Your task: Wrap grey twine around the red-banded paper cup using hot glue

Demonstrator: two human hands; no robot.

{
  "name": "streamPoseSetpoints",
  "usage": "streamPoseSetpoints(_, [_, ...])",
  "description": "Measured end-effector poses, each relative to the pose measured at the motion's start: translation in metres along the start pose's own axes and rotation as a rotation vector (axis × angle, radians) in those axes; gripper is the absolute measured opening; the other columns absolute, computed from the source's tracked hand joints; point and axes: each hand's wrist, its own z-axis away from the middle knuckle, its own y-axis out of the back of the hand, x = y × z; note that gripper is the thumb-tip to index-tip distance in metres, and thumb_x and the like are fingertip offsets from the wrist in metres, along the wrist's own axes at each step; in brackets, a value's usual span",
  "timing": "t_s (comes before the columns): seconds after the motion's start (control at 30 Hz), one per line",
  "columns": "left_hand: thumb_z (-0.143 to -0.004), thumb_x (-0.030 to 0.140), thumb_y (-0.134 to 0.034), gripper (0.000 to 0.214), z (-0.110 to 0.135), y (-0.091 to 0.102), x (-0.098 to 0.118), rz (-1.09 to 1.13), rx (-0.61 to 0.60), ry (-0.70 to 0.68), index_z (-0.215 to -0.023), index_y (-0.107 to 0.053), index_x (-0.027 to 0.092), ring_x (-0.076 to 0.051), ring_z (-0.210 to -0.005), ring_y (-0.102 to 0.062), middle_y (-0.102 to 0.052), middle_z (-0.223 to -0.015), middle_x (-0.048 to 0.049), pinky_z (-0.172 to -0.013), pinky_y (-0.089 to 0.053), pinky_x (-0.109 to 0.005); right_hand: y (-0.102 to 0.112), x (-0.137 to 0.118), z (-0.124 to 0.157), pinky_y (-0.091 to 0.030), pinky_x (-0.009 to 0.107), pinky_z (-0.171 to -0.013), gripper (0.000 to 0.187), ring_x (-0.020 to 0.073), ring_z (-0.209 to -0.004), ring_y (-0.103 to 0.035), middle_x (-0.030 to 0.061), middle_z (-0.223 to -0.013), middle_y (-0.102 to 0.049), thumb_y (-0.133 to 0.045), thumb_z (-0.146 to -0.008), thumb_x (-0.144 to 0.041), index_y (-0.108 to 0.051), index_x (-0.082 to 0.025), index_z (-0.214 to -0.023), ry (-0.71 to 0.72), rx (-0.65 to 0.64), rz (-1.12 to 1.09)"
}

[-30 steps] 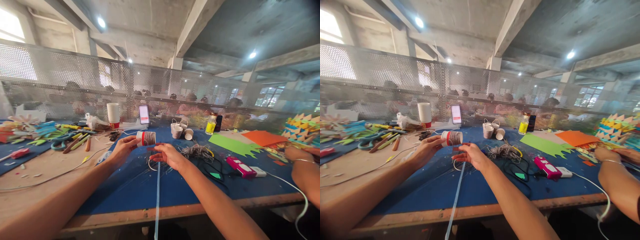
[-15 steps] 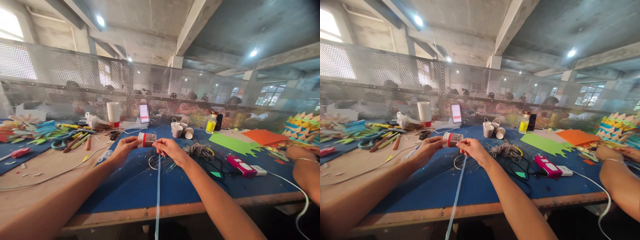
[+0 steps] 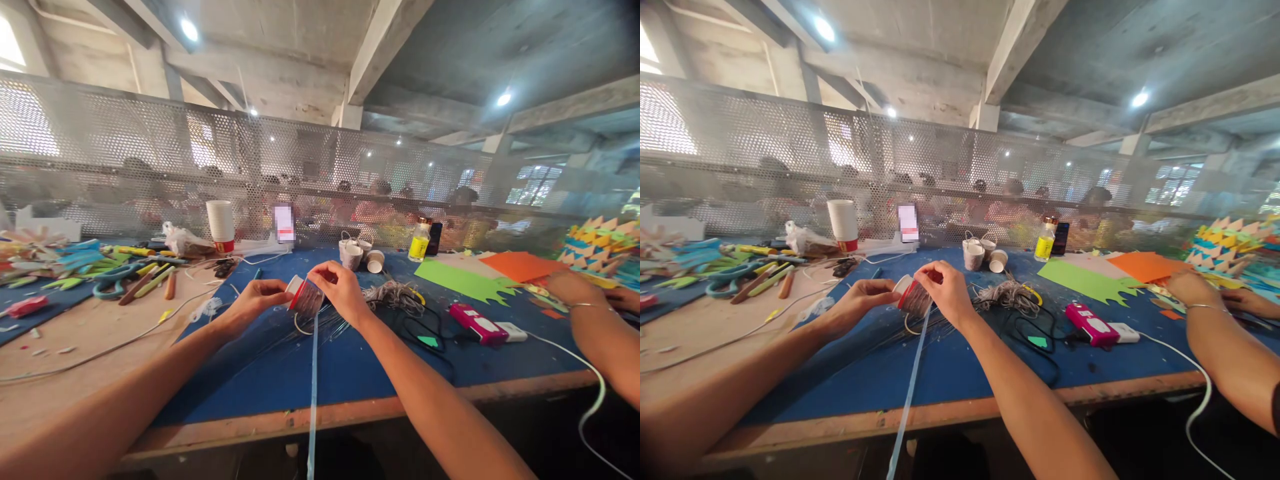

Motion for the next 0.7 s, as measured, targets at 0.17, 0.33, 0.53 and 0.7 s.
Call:
streamPoseSetpoints(0.17, [-0.077,0.032,-0.070,0.014,0.0009,-0.0015,0.0018,-0.013,-0.041,0.000,-0.076,-0.072,0.018,-0.016,-0.073,-0.057,-0.069,-0.075,-0.0001,-0.074,-0.041,-0.026,0.0000,0.0015,-0.0012,-0.046,0.025,-0.070,0.022,0.0128,-0.072,-0.057,0.0015,-0.083,-0.066,-0.059,-0.086,-0.039,-0.067,-0.019,-0.084,-0.040,0.022,-0.018])
streamPoseSetpoints(0.33, [-0.078,0.032,-0.069,0.014,0.0005,-0.0004,0.0006,-0.020,-0.029,-0.008,-0.075,-0.071,0.018,-0.016,-0.072,-0.057,-0.068,-0.074,0.0002,-0.073,-0.041,-0.026,0.0007,0.0013,-0.0018,-0.046,0.025,-0.070,0.022,0.0129,-0.072,-0.058,0.0014,-0.082,-0.066,-0.059,-0.085,-0.039,-0.066,-0.018,-0.083,-0.070,0.033,-0.027])
streamPoseSetpoints(0.53, [-0.077,0.034,-0.067,0.016,-0.0007,0.0009,-0.0003,-0.053,-0.009,-0.020,-0.076,-0.072,0.019,-0.017,-0.075,-0.059,-0.070,-0.076,-0.0013,-0.076,-0.042,-0.028,0.0000,0.0065,-0.0024,-0.047,0.025,-0.068,0.024,0.0130,-0.071,-0.059,0.0013,-0.080,-0.066,-0.057,-0.086,-0.041,-0.065,-0.018,-0.084,-0.096,0.028,-0.056])
streamPoseSetpoints(0.7, [-0.076,0.036,-0.068,0.017,-0.0004,-0.0005,0.0013,-0.075,0.013,-0.011,-0.075,-0.072,0.020,-0.019,-0.075,-0.060,-0.071,-0.076,-0.0021,-0.078,-0.044,-0.029,-0.0005,0.0079,-0.0020,-0.048,0.025,-0.069,0.025,0.0129,-0.070,-0.059,0.0015,-0.080,-0.066,-0.057,-0.086,-0.042,-0.064,-0.019,-0.085,-0.099,0.010,-0.091])
